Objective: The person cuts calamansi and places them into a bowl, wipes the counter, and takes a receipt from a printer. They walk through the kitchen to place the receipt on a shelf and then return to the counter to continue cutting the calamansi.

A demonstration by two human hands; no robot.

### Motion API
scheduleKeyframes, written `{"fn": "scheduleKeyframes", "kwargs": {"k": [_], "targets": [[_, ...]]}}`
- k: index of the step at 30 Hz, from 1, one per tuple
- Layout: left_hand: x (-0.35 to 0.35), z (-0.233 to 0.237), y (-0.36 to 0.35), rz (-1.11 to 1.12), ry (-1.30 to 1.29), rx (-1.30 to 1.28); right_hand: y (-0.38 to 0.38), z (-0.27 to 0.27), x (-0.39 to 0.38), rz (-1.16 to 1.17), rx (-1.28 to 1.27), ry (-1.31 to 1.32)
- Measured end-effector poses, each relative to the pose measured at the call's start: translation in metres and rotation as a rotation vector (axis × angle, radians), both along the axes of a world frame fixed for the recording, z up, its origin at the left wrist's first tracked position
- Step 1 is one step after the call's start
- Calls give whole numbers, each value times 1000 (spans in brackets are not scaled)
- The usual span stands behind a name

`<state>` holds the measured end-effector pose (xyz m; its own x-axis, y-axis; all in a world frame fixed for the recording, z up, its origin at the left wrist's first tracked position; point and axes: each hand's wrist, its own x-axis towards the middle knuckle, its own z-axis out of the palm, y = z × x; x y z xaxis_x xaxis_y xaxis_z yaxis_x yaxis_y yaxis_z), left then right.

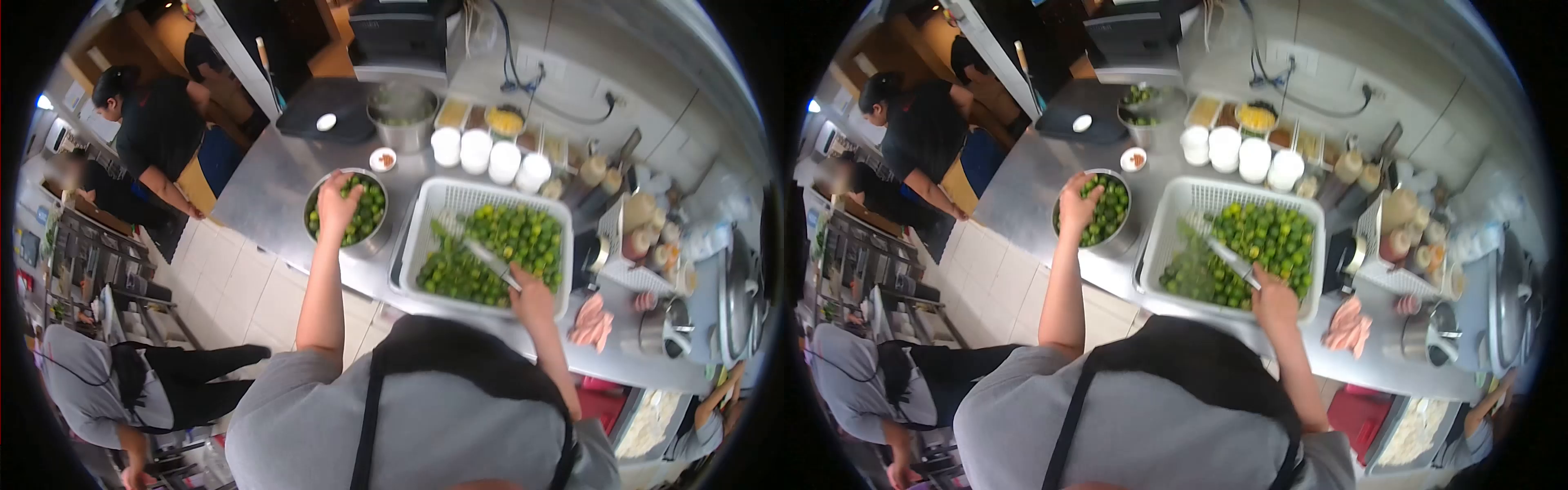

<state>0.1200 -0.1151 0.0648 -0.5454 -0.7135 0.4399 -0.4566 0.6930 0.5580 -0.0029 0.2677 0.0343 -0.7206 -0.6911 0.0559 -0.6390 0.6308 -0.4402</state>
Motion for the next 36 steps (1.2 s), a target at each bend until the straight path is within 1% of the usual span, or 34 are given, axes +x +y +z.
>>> {"fn": "scheduleKeyframes", "kwargs": {"k": [1, 4, 5, 6, 7, 8, 9, 10, 12, 13, 14, 15, 16, 17, 18, 20, 21, 23, 24, 25, 26, 27, 28, 29, 31, 32, 34, 35, 36], "targets": [[-9, 5, 5, -38, 49, 13, -4, 4, 0, 17, 64, 15], [-33, 21, 20, -174, 125, 2, -16, 3, -7, 108, -120, 56], [-42, 25, 26, -230, 131, -20, -15, 7, -12, 117, -125, 79], [-51, 23, 33, -284, 119, -72, -12, 16, -16, 88, -235, 125], [-57, 25, 43, -315, 83, -52, -9, 21, -18, 59, -345, 163], [-62, 24, 53, -345, 84, -34, 4, 18, -27, -49, -311, 89], [-66, 24, 62, -376, 86, -15, 22, 12, -36, -162, -265, 136], [-68, 28, 72, -421, 60, 34, 45, 8, -47, -269, -139, 97], [-72, 26, 86, -522, 25, 128, 102, -29, -65, -414, -66, 216], [-76, 25, 94, -520, 38, 125, 123, -39, -66, -537, 65, 174], [-78, 25, 103, -620, 32, 218, 141, -51, -63, -658, 199, 129], [-81, 22, 113, -721, 23, 314, 154, -77, -54, -657, 199, 136], [-87, 17, 124, -769, 30, 306, 163, -110, -50, -673, 328, 354], [-95, 12, 136, -819, 37, 301, 170, -125, -50, -684, 461, 573], [-102, 11, 148, -877, -14, 320, 176, -122, -49, -685, 466, 579], [-116, 10, 175, -1010, -77, 337, 184, -107, -44, -496, 132, 419], [-121, 9, 189, -1083, -88, 337, 181, -97, -47, -497, 135, 420], [-126, 12, 217, -1213, -95, 527, 175, -77, -66, -897, -674, -154], [-133, 4, 229, -1286, -129, 581, 194, -94, -91, -763, -564, -6], [-136, -2, 241, -1358, -169, 640, 178, -63, -80, -758, -561, -5], [-139, -7, 252, -1355, -168, 640, 159, -31, -71, -630, -866, -145], [-141, -8, 264, -1447, -122, 847, 132, -2, -60, -487, -1163, -287], [-141, -6, 273, -1533, -75, 1059, 115, 4, -55, -409, -1113, -302], [-140, 2, 277, -1589, -162, 1368, 99, 11, -51, -334, -1063, -314], [-136, 19, 300, -1502, 314, 1059, 41, 42, -27, -184, -924, 103], [-139, 18, 302, -1508, 313, 1059, 26, 47, -22, -188, -924, 107], [-142, 16, 303, -1248, 295, 781, 7, 53, -18, -275, -1325, -275], [-142, 18, 303, -1246, 295, 781, 1, 54, -17, -274, -1324, -277], [-141, 25, 302, -1185, 364, 601, -4, 54, -16, -254, -1429, -307]]}}
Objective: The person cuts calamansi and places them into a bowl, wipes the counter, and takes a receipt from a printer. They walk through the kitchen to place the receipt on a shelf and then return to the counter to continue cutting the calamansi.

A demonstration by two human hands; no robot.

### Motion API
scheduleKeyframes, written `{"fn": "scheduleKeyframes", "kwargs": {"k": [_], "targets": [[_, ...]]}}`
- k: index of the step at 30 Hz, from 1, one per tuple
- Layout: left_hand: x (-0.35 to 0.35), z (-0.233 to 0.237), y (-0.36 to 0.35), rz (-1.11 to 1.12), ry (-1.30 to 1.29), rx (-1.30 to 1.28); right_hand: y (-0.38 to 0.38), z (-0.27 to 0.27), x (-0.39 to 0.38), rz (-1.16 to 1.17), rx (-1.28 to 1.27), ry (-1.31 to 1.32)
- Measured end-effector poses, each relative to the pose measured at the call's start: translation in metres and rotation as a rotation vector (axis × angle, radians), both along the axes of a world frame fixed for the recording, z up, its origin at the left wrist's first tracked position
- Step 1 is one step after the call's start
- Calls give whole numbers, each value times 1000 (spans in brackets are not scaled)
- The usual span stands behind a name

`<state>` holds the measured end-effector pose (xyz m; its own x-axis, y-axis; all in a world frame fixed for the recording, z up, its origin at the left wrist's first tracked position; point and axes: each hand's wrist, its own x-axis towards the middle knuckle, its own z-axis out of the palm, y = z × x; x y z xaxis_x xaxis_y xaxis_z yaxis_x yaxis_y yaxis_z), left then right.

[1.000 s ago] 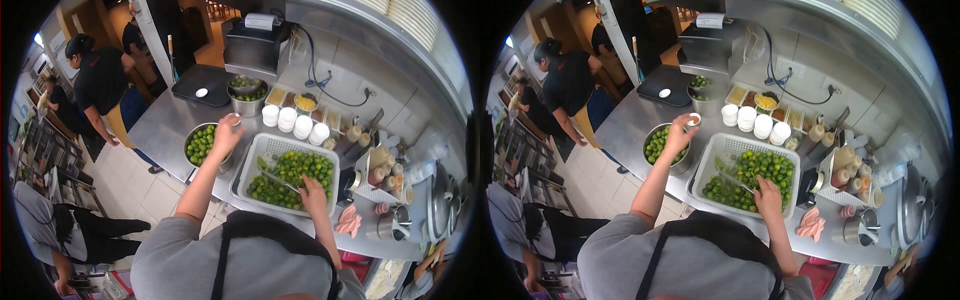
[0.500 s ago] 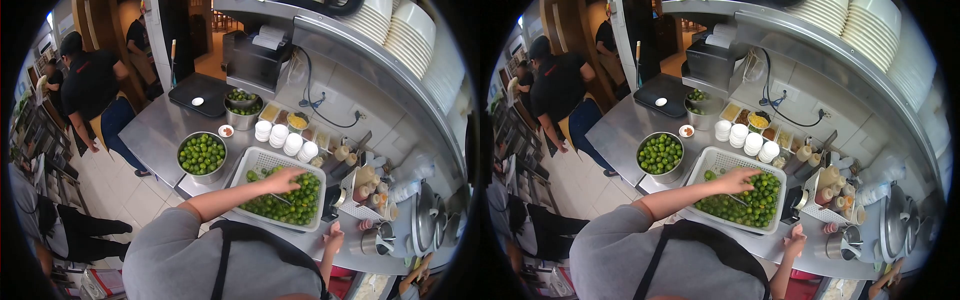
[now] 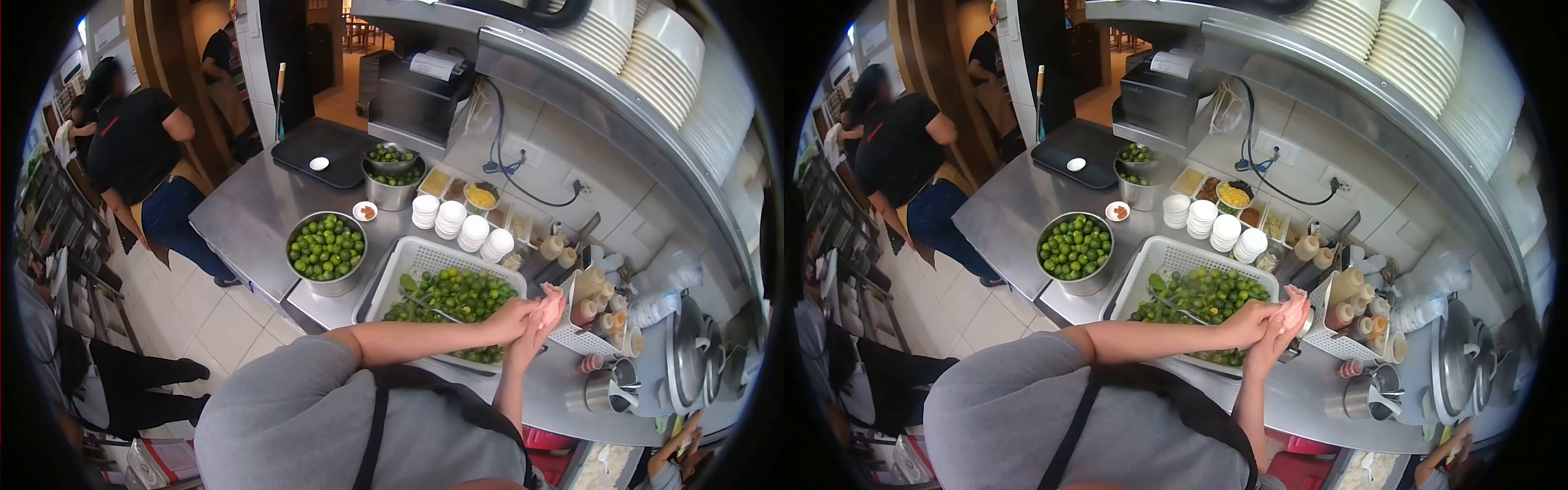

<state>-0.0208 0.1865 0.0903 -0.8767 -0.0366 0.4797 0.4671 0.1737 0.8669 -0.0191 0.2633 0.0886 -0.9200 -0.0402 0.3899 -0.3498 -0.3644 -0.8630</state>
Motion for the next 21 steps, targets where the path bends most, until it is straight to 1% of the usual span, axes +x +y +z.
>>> {"fn": "scheduleKeyframes", "kwargs": {"k": [1, 5, 7, 8, 9, 11, 12, 13, 14, 15, 16, 17, 18, 19, 20, 21], "targets": [[0, 6, -2, 118, 114, -99, -2, 0, 1, 12, -108, -3], [-4, 13, -7, 128, 177, -134, 0, 4, 2, 37, -153, 36], [6, 26, -12, 79, 106, -235, 14, -2, 0, 166, -242, -100], [7, 29, -16, 27, -19, -362, 24, -10, -4, 91, -112, -46], [7, 30, -20, 24, -18, -365, 38, -19, -10, 88, -116, -46], [10, 31, -31, -182, 165, -409, 69, -30, -24, 26, 61, 42], [8, 33, -46, -111, 95, -501, 80, -18, -28, -140, 201, 251], [-1, 38, -66, -6, 176, -491, 94, -21, -35, -146, 198, 253], [-10, 42, -88, 90, 171, -312, 116, -31, -40, -221, 143, 60], [-7, 70, -114, 205, 111, -240, 139, -42, -41, -294, 90, -134], [-21, 80, -150, 325, 304, -270, 158, -59, -43, -298, 68, -208], [-10, 111, -174, 477, 250, -241, 170, -79, -42, -300, 46, -283], [-14, 128, -208, 689, 424, -392, 177, -100, -38, -299, 46, -283], [-12, 150, -229, 706, 427, -237, 182, -122, -36, -352, 67, -401], [-15, 168, -255, 803, 447, -250, 185, -138, -35, -405, 88, -519], [-17, 185, -274, 910, 489, -294, 185, -150, -33, -402, 88, -518]]}}
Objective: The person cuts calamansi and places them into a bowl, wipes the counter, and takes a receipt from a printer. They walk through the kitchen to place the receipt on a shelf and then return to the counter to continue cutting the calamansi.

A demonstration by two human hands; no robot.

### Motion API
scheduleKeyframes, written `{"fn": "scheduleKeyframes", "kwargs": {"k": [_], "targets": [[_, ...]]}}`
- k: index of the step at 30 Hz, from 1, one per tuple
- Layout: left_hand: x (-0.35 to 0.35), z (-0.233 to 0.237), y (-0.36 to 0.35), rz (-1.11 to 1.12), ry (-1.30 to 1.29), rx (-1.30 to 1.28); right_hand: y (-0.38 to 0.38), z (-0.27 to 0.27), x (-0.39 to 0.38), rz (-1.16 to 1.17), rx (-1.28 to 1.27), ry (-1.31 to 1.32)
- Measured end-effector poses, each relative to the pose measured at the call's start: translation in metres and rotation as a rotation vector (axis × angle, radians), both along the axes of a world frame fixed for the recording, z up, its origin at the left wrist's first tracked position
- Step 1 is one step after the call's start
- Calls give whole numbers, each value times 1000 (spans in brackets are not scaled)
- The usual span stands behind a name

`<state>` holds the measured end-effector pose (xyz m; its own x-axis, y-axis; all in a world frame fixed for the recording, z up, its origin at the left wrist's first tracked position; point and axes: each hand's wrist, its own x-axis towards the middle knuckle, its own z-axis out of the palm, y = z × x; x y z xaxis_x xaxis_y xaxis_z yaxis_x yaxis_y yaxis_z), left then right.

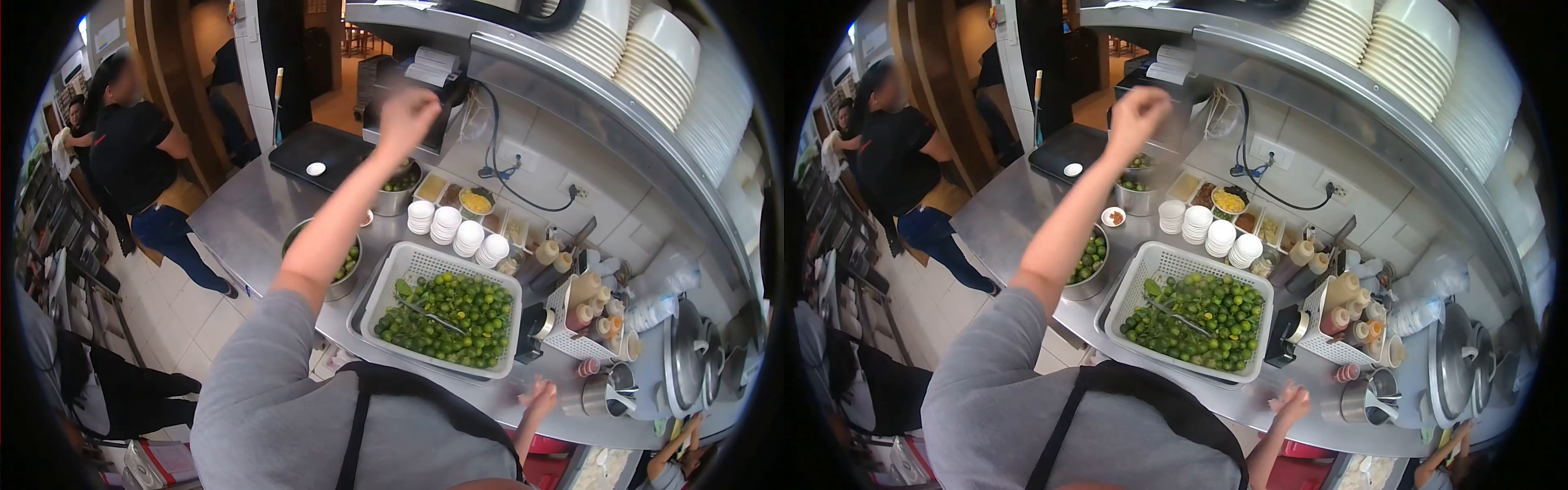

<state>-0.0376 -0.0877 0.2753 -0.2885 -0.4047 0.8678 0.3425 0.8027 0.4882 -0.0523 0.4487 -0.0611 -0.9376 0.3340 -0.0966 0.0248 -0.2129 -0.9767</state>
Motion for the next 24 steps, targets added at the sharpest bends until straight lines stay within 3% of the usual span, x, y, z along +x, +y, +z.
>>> {"fn": "scheduleKeyframes", "kwargs": {"k": [1, 2, 7, 9, 10, 12, 13, 15, 19, 21, 22, 24], "targets": [[-9, 11, -26, 158, 15, -111, 1, -11, 2, 73, 14, -33], [-17, 22, -44, 222, 27, -47, 1, -21, 3, 146, 29, -67], [-56, 50, -112, 272, -104, 154, -22, -24, -9, 146, -95, 11], [-77, 51, -132, 126, -209, 366, -26, -13, -11, 79, 413, 161], [-80, 53, -135, 124, -206, 364, -23, -18, -15, 76, 411, 164], [-82, 57, -136, 66, -411, 469, -14, -28, -16, 143, 1058, 304], [-79, 60, -135, 65, -410, 468, -12, -31, -12, 141, 1057, 304], [-74, 63, -132, -93, -399, 647, -14, -35, 2, 208, 1522, 353], [-72, 59, -132, -105, -385, 672, -20, -38, -3, 200, 1430, 312], [-72, 55, -137, -133, -354, 603, -21, -33, -11, 129, 1197, 153], [-72, 51, -139, -133, -352, 605, -20, -28, -15, 130, 1198, 154], [-71, 47, -141, -248, -256, 574, -15, -12, -21, 288, 1209, -38]]}}
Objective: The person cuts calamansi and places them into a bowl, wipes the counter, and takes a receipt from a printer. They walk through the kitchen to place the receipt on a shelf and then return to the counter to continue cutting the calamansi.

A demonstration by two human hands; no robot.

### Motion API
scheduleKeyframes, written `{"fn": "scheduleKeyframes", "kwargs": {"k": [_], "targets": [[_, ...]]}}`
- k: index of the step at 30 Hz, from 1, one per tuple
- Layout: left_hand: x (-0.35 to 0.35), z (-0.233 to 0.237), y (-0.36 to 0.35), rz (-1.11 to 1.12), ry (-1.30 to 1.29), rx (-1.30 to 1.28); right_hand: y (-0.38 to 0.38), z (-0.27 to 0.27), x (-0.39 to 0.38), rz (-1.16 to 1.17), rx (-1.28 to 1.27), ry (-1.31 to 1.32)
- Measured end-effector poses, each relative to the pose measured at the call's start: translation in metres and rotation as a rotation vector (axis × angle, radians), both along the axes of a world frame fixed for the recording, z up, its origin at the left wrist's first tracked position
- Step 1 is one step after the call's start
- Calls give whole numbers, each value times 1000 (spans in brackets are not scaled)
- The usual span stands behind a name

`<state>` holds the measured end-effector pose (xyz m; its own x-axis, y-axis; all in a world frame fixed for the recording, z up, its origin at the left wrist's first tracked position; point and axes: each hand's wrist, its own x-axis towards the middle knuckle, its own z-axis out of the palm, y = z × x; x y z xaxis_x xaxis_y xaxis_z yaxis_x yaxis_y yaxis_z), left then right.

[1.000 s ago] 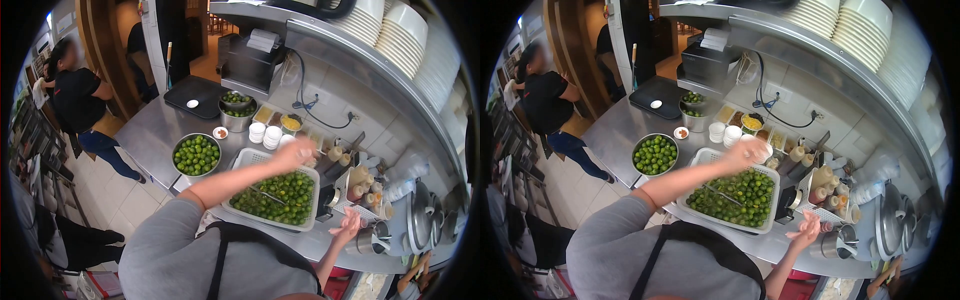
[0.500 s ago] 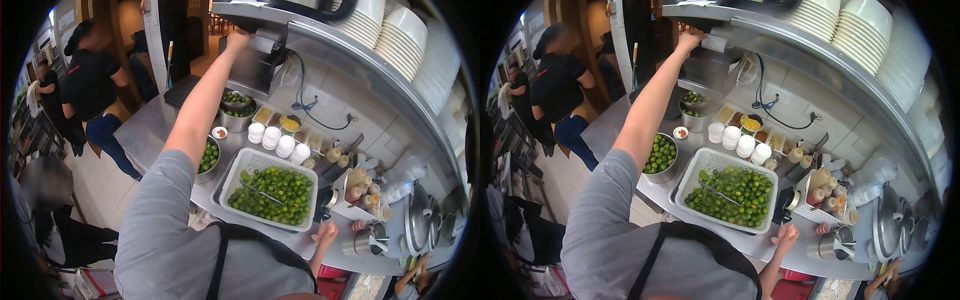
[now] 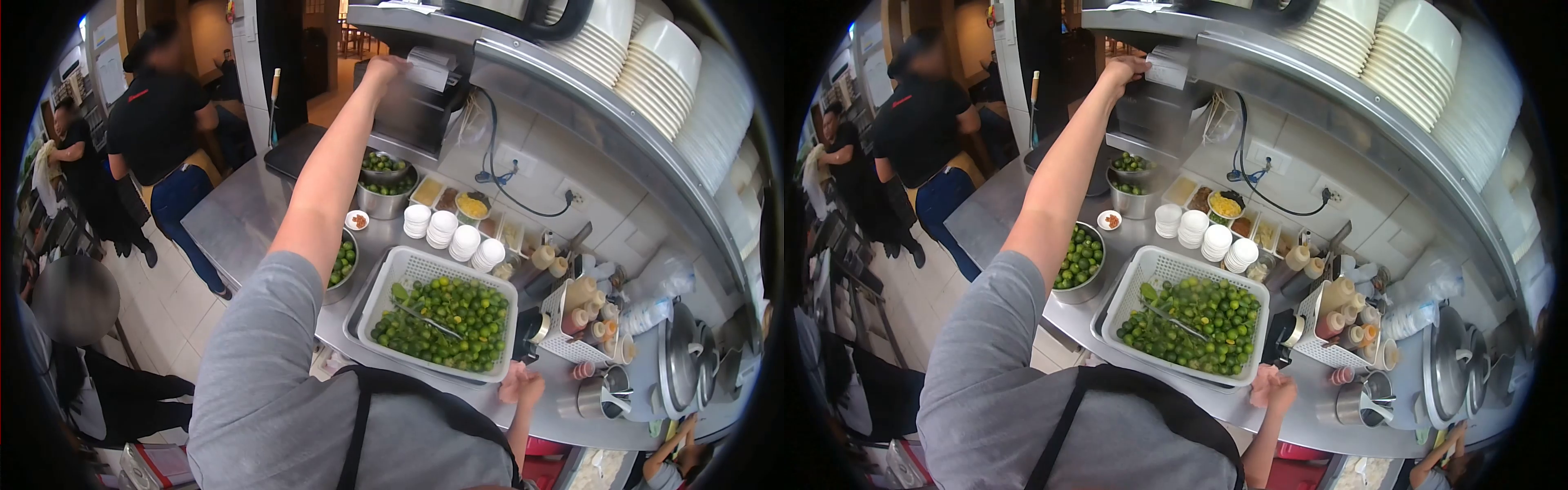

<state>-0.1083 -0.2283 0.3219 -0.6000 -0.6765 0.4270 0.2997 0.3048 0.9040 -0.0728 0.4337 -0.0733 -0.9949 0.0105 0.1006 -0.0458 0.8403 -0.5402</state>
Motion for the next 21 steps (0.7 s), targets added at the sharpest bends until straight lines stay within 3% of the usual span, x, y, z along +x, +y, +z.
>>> {"fn": "scheduleKeyframes", "kwargs": {"k": [1, 3, 7, 10, 12, 13, 15, 16, 18, 21], "targets": [[3, 0, 0, 3, 4, -1, 4, 7, -5, 3, -1, 4], [13, -2, 4, -131, 258, 180, 5, 30, -7, 116, 117, 143], [46, -8, 44, -267, 262, 203, -36, 108, -13, 323, -399, 186], [68, -35, 93, -401, 271, 27, -105, 191, 13, 474, -548, 142], [99, -53, 142, -387, 164, -79, -141, 211, 19, 650, -773, 51], [129, -71, 187, -434, 59, 28, -176, 238, 39, 776, -852, 54], [145, -101, 215, -501, 88, 0, -203, 244, 42, 860, -886, 73], [157, -108, 229, -506, -18, 9, -213, 245, 45, 862, -886, 69], [169, -137, 245, -561, 2, 100, -232, 247, 51, 1001, -1185, -1], [185, -182, 251, -665, -23, 262, -247, 255, 64, 965, -1224, -90]]}}
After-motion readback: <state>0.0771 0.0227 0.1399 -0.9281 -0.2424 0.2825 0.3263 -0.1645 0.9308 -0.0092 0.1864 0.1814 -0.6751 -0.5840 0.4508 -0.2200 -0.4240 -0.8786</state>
